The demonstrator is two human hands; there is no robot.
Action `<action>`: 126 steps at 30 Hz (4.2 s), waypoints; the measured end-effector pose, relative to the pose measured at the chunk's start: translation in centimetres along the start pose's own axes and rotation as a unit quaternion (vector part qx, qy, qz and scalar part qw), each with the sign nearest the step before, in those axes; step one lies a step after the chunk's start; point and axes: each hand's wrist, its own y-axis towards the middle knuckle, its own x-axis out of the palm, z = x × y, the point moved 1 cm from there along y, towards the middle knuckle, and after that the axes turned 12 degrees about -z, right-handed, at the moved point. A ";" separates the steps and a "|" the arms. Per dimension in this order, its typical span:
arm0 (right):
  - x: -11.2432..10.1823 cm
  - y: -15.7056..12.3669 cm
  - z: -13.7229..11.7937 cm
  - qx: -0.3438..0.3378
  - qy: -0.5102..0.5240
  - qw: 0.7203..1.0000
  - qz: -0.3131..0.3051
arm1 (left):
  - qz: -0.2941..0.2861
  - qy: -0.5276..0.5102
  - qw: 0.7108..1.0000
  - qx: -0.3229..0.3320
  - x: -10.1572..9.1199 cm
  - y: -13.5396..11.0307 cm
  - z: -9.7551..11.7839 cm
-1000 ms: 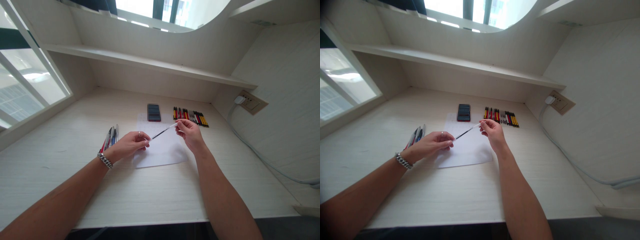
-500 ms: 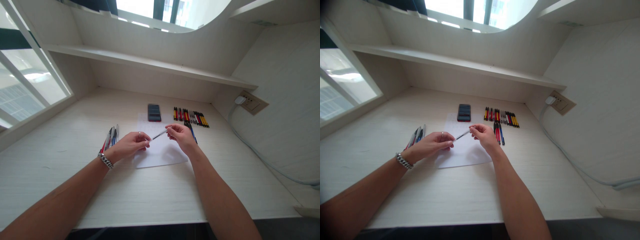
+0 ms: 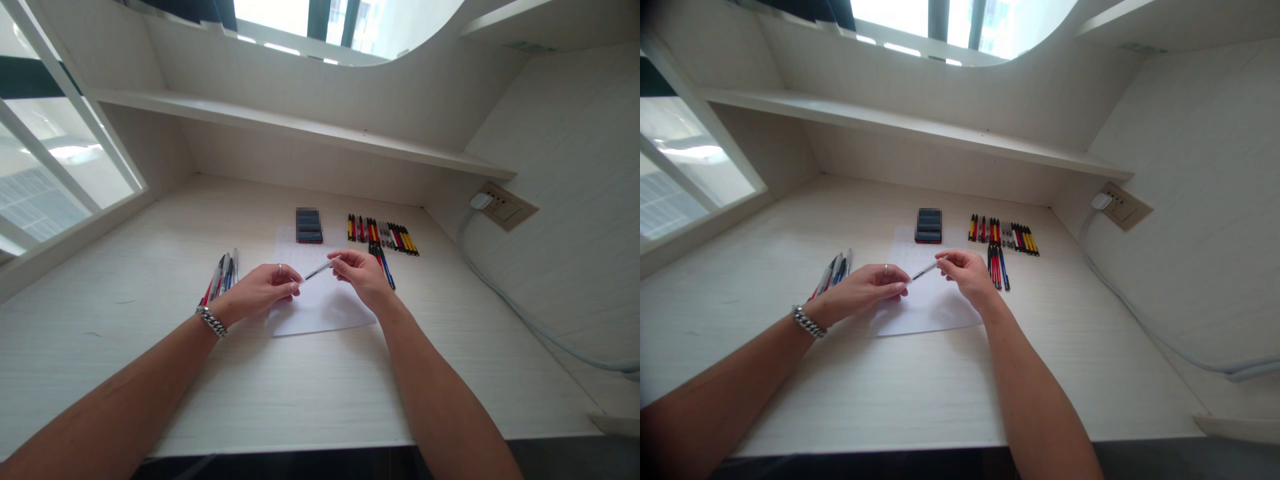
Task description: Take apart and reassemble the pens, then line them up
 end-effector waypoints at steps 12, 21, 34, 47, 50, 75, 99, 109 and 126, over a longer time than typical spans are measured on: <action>-0.2 0.1 0.4 -0.015 0.002 1.000 -0.012 | -0.005 -0.010 1.000 0.007 -0.1 0.1 -0.3; -0.3 0.1 0.3 -0.009 0.004 1.000 -0.013 | -0.012 -0.020 1.000 0.013 -0.1 0.0 -0.3; -0.4 0.0 0.3 -0.002 0.032 0.999 -0.012 | -0.031 -0.040 0.999 0.019 0.1 -0.1 0.1; 0.0 0.2 0.3 -0.003 -0.017 1.000 0.002 | 0.006 0.010 1.000 0.013 -0.1 0.2 -0.4; 0.0 0.2 0.5 -0.008 -0.053 0.998 0.014 | 0.007 0.025 1.000 0.014 -0.1 0.1 -0.4; 0.2 0.0 0.0 -0.027 -0.126 0.991 -0.032 | 0.045 0.063 0.997 0.007 -0.5 0.0 -0.1; 0.5 -0.2 -0.2 -0.039 -0.235 0.971 -0.019 | 0.069 0.094 0.993 0.009 -0.5 -0.1 0.4; 0.5 -0.2 -0.1 -0.032 -0.254 0.967 -0.017 | 0.073 0.101 0.992 0.006 -0.6 -0.1 0.4; 0.5 -0.2 -0.1 -0.011 -0.283 0.959 -0.026 | 0.084 0.123 0.989 0.005 -0.6 -0.1 0.5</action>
